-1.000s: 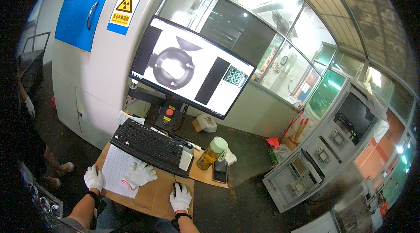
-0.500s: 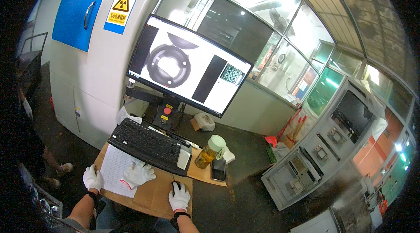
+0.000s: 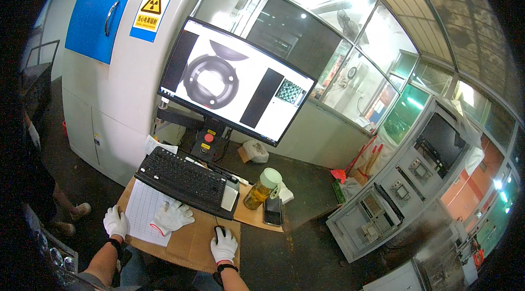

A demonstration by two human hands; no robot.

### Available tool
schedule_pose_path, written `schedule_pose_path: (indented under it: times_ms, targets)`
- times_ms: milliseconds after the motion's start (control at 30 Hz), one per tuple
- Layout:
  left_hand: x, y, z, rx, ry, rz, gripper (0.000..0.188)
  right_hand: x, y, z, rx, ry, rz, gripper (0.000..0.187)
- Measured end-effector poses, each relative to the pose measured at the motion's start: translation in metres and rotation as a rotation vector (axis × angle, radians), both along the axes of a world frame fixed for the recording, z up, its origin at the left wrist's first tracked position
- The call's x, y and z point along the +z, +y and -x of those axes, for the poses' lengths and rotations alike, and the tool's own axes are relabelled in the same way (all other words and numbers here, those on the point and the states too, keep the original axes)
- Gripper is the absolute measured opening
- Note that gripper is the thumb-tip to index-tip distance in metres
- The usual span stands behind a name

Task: Monitor an automated optical inspection process on a computer screen.

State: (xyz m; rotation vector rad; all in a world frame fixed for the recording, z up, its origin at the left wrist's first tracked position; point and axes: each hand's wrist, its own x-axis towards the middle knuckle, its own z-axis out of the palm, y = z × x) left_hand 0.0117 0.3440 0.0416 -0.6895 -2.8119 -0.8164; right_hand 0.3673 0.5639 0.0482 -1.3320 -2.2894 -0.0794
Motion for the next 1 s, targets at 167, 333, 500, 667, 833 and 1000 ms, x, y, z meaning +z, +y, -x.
schedule_pose_path:
  times_ms: [167, 333, 500, 667, 833, 1000]
  targets:
    - [0.004, 0.001, -0.003, 0.001, 0.002, -0.005, 0.036, -0.002, 0.001, -0.001, 0.002, 0.012, -0.002, 0.049]
    - [0.0, 0.002, -0.001, 0.008, -0.01, 0.013, 0.036, -0.003, 0.003, -0.001, -0.001, 0.033, -0.01, 0.05]
    - [-0.002, 0.005, 0.0, 0.014, 0.004, -0.009, 0.033, -0.001, 0.001, -0.002, -0.019, 0.003, 0.002, 0.048]
    - [-0.018, -0.001, 0.007, 0.013, 0.029, -0.017, 0.034, -0.004, 0.0, 0.001, 0.013, 0.024, 0.005, 0.049]
    - [-0.025, 0.002, 0.011, 0.005, 0.034, -0.013, 0.035, -0.005, 0.0, -0.001, 0.025, 0.056, -0.016, 0.049]
    - [-0.025, 0.004, 0.011, -0.017, 0.041, 0.0, 0.037, -0.008, 0.002, -0.003, -0.005, 0.042, -0.018, 0.047]
